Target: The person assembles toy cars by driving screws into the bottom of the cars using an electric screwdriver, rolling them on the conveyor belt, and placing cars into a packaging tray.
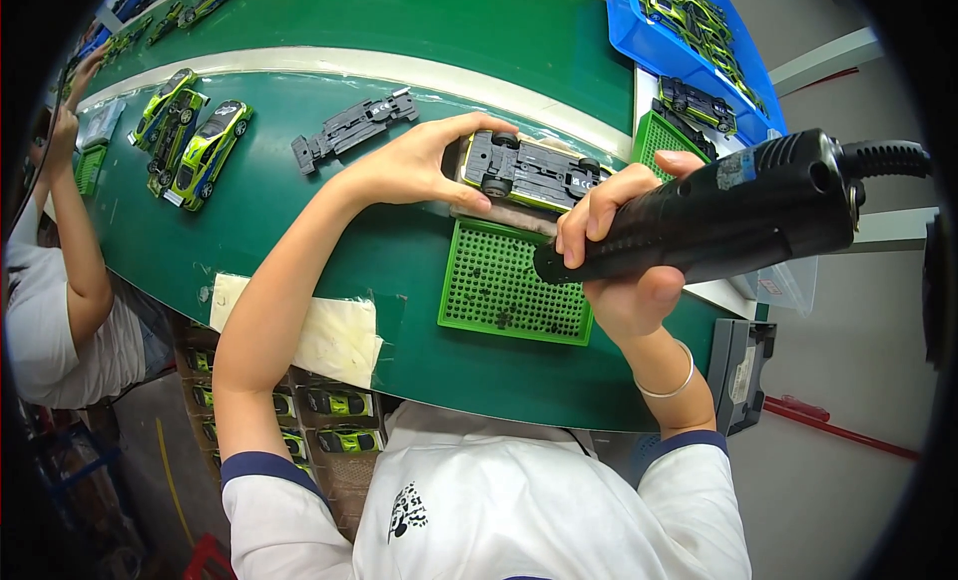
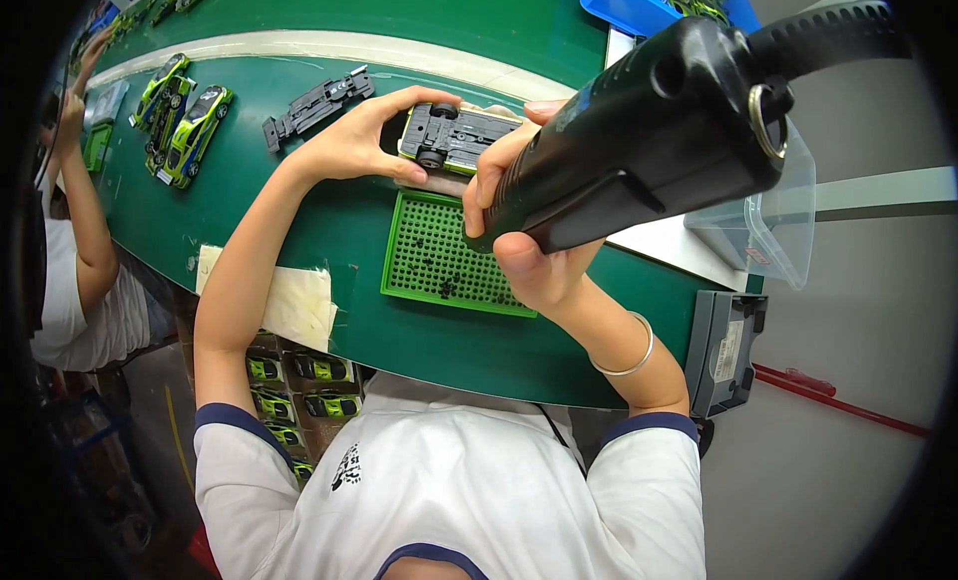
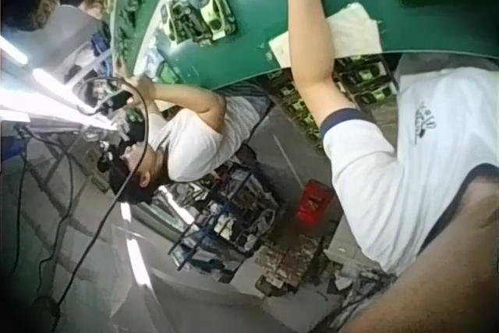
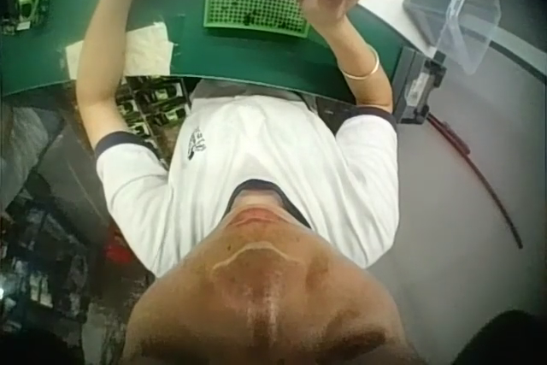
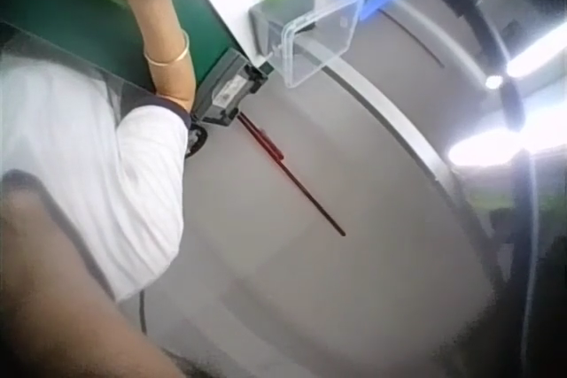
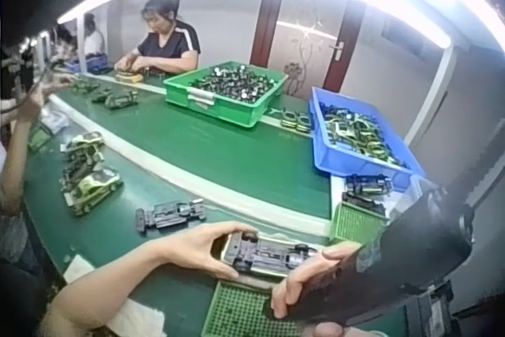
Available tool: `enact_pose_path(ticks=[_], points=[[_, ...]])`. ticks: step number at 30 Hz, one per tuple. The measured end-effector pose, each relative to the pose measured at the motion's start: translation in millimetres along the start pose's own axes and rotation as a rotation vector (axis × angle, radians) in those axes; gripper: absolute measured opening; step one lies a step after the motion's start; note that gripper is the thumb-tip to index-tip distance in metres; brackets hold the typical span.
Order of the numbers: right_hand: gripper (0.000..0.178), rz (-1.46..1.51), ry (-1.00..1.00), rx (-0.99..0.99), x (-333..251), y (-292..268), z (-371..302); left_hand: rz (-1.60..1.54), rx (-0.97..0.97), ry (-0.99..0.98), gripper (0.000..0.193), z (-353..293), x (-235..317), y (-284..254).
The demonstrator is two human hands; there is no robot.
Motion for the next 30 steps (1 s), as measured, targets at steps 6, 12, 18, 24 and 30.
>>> enact_pose_path(ticks=[6,12,18,24,30], points=[[0.079,-0.131,0.147,-0.046,-1,-2,0,0.404,0.251,0.306,0.055,-12,52,-8],[0.082,-0.061,0.094,0.005,-20,-6,7,0.775,0.118,0.302,0.035,-8,84,50],[0.08,-0.067,0.161,-0.047,-1,-1,3,0.754,0.1,0.243,0.054,-6,74,32],[0.082,0.125,0.043,0.038,3,-9,1,0.534,0.14,0.186,0.093,-9,46,2],[0.076,-0.042,0.185,-0.044,10,-1,-2,0.231,0.049,0.078,0.091,-8,6,-4]])
Point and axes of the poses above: each hand's wrist, its own z-axis towards the middle knuckle, its own y-axis out of the palm, x = y × z, the point moved 10 cm from there along z, towards the middle knuckle, and after that the axes turned 13 degrees about -x, right-handed, at the moved point
